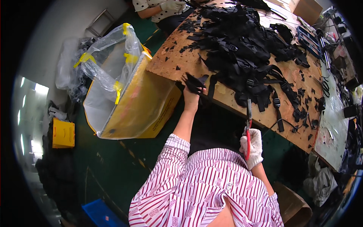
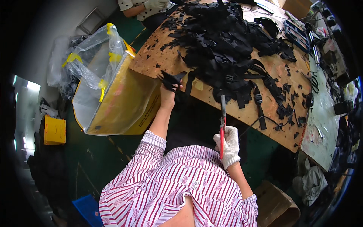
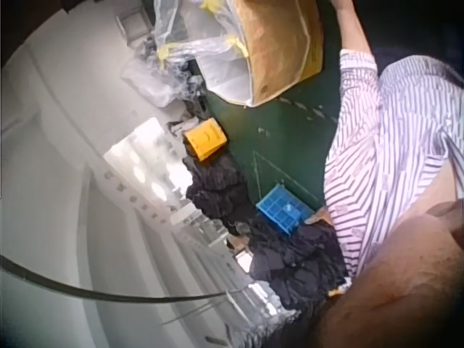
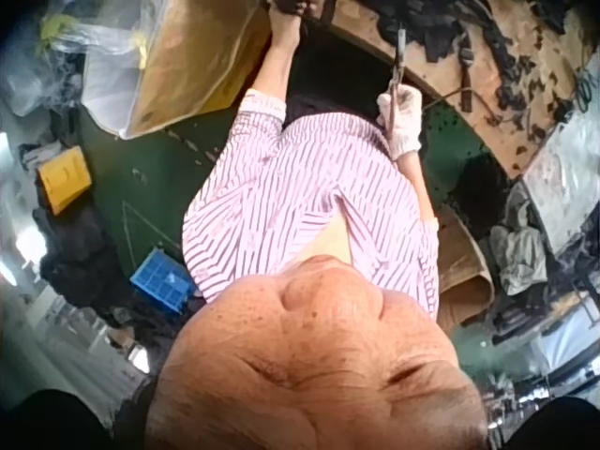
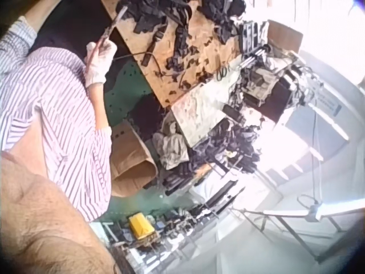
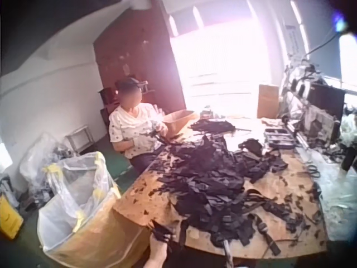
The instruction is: The person uses red-handled scissors to cut black fabric strips into smaller pieces. They hold the fabric in their left hand and cut with their right hand, dropping the cut pieces onto a wooden table.
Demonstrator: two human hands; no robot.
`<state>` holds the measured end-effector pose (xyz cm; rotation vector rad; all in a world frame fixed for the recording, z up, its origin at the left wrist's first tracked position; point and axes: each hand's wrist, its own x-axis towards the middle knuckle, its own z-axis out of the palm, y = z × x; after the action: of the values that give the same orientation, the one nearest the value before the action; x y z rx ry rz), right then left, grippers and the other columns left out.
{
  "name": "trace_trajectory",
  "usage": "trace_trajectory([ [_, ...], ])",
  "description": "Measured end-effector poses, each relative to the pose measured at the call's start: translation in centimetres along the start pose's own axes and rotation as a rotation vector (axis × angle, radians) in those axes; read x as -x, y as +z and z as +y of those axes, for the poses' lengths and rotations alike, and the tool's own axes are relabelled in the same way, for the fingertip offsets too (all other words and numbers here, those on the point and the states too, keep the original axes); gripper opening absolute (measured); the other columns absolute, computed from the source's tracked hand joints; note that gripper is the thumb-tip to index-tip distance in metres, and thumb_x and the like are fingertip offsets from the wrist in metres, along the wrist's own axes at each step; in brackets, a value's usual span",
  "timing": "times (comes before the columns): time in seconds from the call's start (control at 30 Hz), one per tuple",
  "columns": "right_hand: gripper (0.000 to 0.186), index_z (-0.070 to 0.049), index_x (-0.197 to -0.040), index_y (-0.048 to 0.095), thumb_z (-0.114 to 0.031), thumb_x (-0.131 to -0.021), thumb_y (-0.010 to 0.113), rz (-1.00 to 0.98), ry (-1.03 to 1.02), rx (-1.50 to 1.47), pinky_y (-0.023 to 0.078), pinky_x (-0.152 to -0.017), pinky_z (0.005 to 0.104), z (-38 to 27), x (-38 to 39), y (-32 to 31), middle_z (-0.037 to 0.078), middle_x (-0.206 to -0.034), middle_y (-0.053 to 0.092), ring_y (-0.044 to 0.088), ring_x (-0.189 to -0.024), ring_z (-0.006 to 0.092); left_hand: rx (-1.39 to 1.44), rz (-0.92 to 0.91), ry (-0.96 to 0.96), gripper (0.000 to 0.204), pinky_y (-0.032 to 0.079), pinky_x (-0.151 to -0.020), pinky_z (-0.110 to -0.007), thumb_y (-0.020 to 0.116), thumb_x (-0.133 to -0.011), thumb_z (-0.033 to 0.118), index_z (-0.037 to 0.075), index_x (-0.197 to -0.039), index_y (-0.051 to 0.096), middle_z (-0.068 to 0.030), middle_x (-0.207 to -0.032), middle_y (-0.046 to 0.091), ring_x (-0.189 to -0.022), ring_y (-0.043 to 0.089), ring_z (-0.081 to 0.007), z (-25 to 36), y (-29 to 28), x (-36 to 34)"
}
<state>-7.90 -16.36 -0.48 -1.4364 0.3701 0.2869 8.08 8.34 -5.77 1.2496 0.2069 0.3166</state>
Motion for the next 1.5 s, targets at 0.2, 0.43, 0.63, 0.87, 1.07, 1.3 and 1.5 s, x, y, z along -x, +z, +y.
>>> trace_trajectory([
  [0.2,0.034,-0.008,-0.098,0.043,-0.002,-0.075,0.066,0.038,0.065,0.016,0.042,-0.043,0.0212,-2.1,-0.7,0.3,0.002,-0.074,0.049,0.047,-0.052,0.0082,0.172,-0.358,0.065,0.017,0.051,-0.075,-0.033,0.063,-0.083,0.007,0.003,-0.097,0.054,-0.0109,-0.090,0.061,-0.075,0.063,-0.0204,4.2,1.1,2.5],
  [0.43,0.040,-0.004,-0.104,0.045,-0.008,-0.074,0.071,0.032,-0.012,-0.089,0.041,-0.042,0.0227,-6.6,-6.0,2.9,0.005,-0.073,0.054,0.052,-0.053,0.0101,0.109,-0.697,-0.159,0.023,0.052,-0.075,-0.034,0.066,-0.080,0.005,0.003,-0.100,0.054,-0.0066,-0.089,0.058,-0.078,0.064,-0.0214,6.2,2.1,8.0],
  [0.63,0.040,-0.007,-0.104,0.043,-0.011,-0.077,0.072,0.119,-0.275,-0.073,0.043,-0.046,0.0212,-5.5,-6.3,2.9,0.002,-0.077,0.054,0.052,-0.058,0.0078,-0.411,-0.593,0.222,0.021,0.046,-0.084,-0.026,0.064,-0.081,0.007,0.000,-0.100,0.059,-0.0078,-0.098,0.062,-0.094,0.059,-0.0162,6.4,3.1,9.3],
  [0.87,0.038,-0.006,-0.107,0.045,-0.008,-0.078,0.069,0.196,-0.344,-0.170,0.048,-0.053,0.0217,-4.2,-5.6,4.1,0.002,-0.086,0.052,0.053,-0.067,0.0087,-0.620,-0.503,0.559,0.052,0.048,-0.082,-0.027,0.062,-0.066,-0.011,0.000,-0.115,0.053,-0.0164,-0.124,0.052,-0.093,0.063,-0.0199,4.6,5.6,12.7],
  [1.07,0.028,-0.003,-0.099,0.049,-0.011,-0.079,0.067,0.078,-0.256,-0.260,0.042,-0.049,0.0213,-6.1,-3.7,4.5,0.003,-0.075,0.054,0.051,-0.056,0.0096,-0.265,-0.337,0.284,0.020,0.051,-0.073,-0.025,0.060,-0.085,0.000,0.002,-0.104,0.055,-0.0102,-0.097,0.064,-0.080,0.063,-0.0147,1.1,4.8,11.9],
  [1.3,0.046,-0.004,-0.102,0.041,-0.002,-0.068,0.072,-0.022,-0.133,0.048,0.048,-0.055,0.0237,-2.2,-2.8,0.2,0.002,-0.077,0.051,0.053,-0.060,0.0098,0.266,-0.271,-0.157,0.020,0.052,-0.070,-0.033,0.066,-0.085,0.014,0.004,-0.099,0.056,-0.0063,-0.082,0.061,-0.069,0.065,-0.0217,2.3,2.4,9.5],
  [1.5,0.064,-0.004,-0.108,0.043,-0.020,-0.061,0.082,-0.073,-0.261,0.605,0.049,-0.073,0.0333,-1.2,-1.1,-1.0,0.009,-0.087,0.055,0.057,-0.075,0.0206,0.205,-0.263,-0.125,0.020,0.051,-0.067,-0.033,0.067,-0.085,0.019,0.003,-0.094,0.057,-0.0060,-0.080,0.060,-0.069,0.066,-0.0245,3.2,3.0,9.3],
])
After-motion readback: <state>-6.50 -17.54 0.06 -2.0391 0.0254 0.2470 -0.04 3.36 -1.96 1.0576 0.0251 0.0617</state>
